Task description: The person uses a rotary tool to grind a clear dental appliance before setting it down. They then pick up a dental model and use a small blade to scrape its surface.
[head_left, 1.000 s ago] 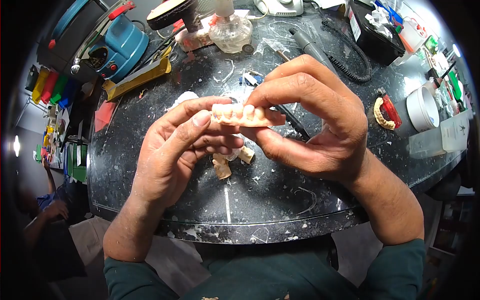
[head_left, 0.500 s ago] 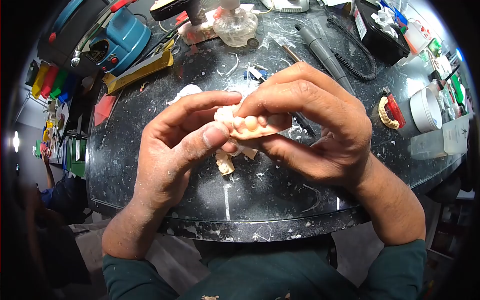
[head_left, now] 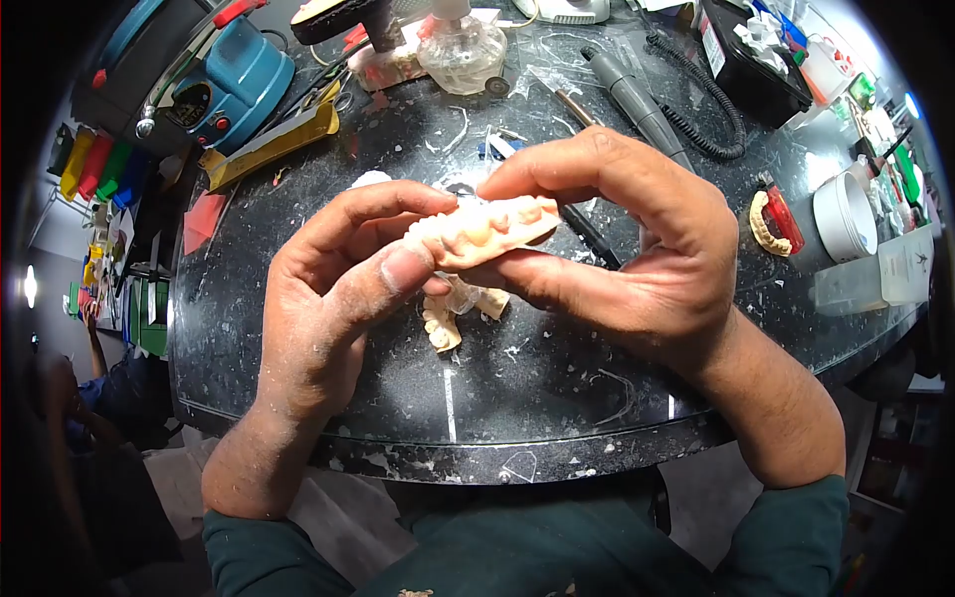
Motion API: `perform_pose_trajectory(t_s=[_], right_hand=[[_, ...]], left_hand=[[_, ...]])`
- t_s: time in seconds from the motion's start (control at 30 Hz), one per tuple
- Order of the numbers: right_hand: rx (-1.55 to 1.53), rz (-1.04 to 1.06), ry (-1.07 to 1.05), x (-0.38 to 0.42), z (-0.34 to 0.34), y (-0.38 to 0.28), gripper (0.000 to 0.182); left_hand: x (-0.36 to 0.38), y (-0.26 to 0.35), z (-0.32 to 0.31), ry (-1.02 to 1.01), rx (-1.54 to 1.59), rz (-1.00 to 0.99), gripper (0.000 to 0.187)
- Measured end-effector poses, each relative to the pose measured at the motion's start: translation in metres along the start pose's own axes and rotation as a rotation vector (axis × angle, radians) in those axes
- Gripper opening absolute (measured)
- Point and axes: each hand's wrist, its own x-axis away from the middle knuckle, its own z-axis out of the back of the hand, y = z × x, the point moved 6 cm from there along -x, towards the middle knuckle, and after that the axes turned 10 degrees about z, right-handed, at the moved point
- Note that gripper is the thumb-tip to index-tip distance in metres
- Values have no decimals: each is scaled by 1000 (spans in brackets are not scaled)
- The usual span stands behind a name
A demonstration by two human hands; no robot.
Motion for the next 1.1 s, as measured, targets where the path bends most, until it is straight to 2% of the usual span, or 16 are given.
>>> perform_pose_trajectory(t_s=[0.23,0.87,1.07,1.1], right_hand=[[21,52,6,-1,-1,-3,27],[14,76,11,-1,-1,-5,30],[-24,14,-47,-2,-5,-5,32],[-121,-34,-22,-1,-7,0,33]], left_hand=[[-1,-1,2,-2,-2,-4,43],[-2,0,1,-25,28,-21,51],[1,9,2,13,15,-158,60],[2,11,2,35,-23,-225,62]])
